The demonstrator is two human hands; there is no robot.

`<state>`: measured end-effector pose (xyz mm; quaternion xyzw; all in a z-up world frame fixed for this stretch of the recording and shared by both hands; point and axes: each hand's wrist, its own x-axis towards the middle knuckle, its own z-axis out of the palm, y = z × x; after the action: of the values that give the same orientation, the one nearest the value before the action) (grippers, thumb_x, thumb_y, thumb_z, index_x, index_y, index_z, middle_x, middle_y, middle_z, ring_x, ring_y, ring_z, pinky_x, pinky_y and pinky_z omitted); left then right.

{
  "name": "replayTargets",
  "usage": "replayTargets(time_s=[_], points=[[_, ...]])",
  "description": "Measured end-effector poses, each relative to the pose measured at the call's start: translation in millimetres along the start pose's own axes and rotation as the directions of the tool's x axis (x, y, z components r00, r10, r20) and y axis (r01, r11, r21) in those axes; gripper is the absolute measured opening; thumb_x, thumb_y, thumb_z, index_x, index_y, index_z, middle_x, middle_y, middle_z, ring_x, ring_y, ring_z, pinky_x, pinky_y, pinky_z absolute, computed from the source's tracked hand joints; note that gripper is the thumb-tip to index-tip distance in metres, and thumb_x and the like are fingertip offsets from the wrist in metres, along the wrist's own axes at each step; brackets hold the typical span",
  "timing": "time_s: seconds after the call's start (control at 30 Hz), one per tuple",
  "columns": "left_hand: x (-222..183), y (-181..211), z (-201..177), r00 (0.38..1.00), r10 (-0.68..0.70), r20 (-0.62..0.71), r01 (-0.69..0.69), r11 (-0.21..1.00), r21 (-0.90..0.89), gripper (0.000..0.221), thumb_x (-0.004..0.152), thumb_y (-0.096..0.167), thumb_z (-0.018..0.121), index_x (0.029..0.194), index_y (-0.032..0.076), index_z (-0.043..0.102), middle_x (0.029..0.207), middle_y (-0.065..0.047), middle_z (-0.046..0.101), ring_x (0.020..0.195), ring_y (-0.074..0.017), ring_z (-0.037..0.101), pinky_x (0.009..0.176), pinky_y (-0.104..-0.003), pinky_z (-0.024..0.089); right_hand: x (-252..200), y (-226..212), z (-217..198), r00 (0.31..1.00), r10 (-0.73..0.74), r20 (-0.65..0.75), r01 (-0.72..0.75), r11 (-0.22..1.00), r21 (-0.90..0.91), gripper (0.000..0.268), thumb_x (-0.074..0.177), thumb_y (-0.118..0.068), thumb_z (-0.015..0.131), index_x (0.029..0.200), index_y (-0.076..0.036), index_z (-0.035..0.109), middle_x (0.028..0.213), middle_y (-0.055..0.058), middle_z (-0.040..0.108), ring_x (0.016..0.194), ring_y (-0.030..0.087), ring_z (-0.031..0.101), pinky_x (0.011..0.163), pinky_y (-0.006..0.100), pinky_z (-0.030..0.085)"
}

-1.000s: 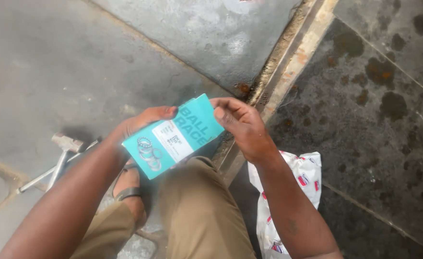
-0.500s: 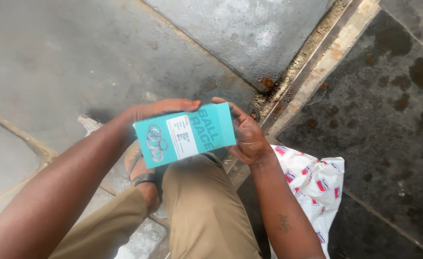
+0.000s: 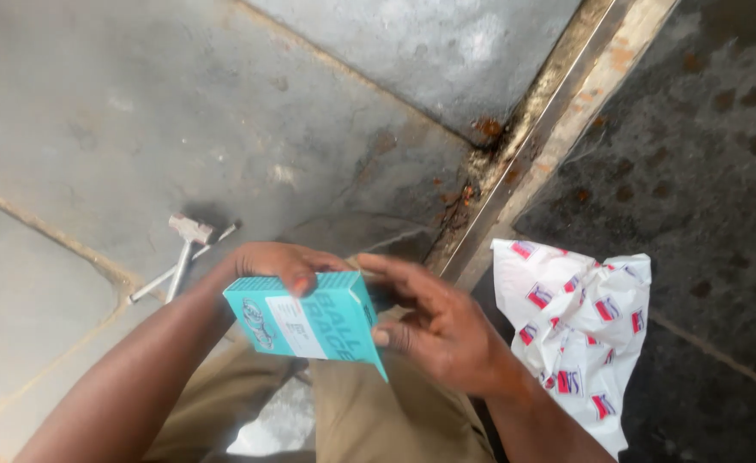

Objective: The person carries a plastic-wrapped package across the workshop floor, sits down, and unwraps it to reveal a teal box of ball race bearings. They open the box, remove the bearings and a plastic tray, and wipe each bearing with a pink cloth.

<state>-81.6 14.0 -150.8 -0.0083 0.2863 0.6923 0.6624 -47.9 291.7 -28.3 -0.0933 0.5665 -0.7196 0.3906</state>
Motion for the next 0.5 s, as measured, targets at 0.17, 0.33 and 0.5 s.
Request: replayTargets(time_s=[0.17,0.33,0.5], points=[[2,-28,4,0.981,-0.055,0.183,0.040,0.995,0.086,0.102,0.065,0.047,0.096,0.137,-0.011,0.052,0.115,-0.008,0.069,0.102,-0.0132,0.066,0.086,-0.026,0.055,-33,7,30,0.990,0.096,-0.102,-0.099,0.995,-0.023,0.068,0.092,-0.016,0.072,0.152,-0.002,0.045,0.142,0.013,0.063,0.119,0.018,0.067,0.090,0.031,0.060],[0,-24,21,0.970,-0.099,0.223,0.080,0.992,0.093,0.114,0.065,0.049,0.096,0.149,-0.011,0.049,0.106,-0.012,0.070,0.090,-0.0136,0.066,0.074,-0.025,0.053,-30,11,23,0.994,0.095,0.053,-0.099,0.992,0.083,0.063,0.096,-0.003,0.065,0.156,0.000,0.045,0.149,0.018,0.059,0.122,0.017,0.063,0.097,0.031,0.058],[-4,-4,59,0.957,-0.143,0.253,0.130,0.989,0.068,0.105,0.069,0.046,0.094,0.146,-0.009,0.048,0.117,-0.011,0.069,0.099,-0.0133,0.066,0.084,-0.024,0.053,-28,-1,22,0.983,0.096,0.154,-0.065,0.978,-0.197,0.079,0.085,0.001,0.066,0.158,-0.003,0.037,0.155,0.013,0.053,0.136,0.019,0.057,0.100,0.030,0.053]])
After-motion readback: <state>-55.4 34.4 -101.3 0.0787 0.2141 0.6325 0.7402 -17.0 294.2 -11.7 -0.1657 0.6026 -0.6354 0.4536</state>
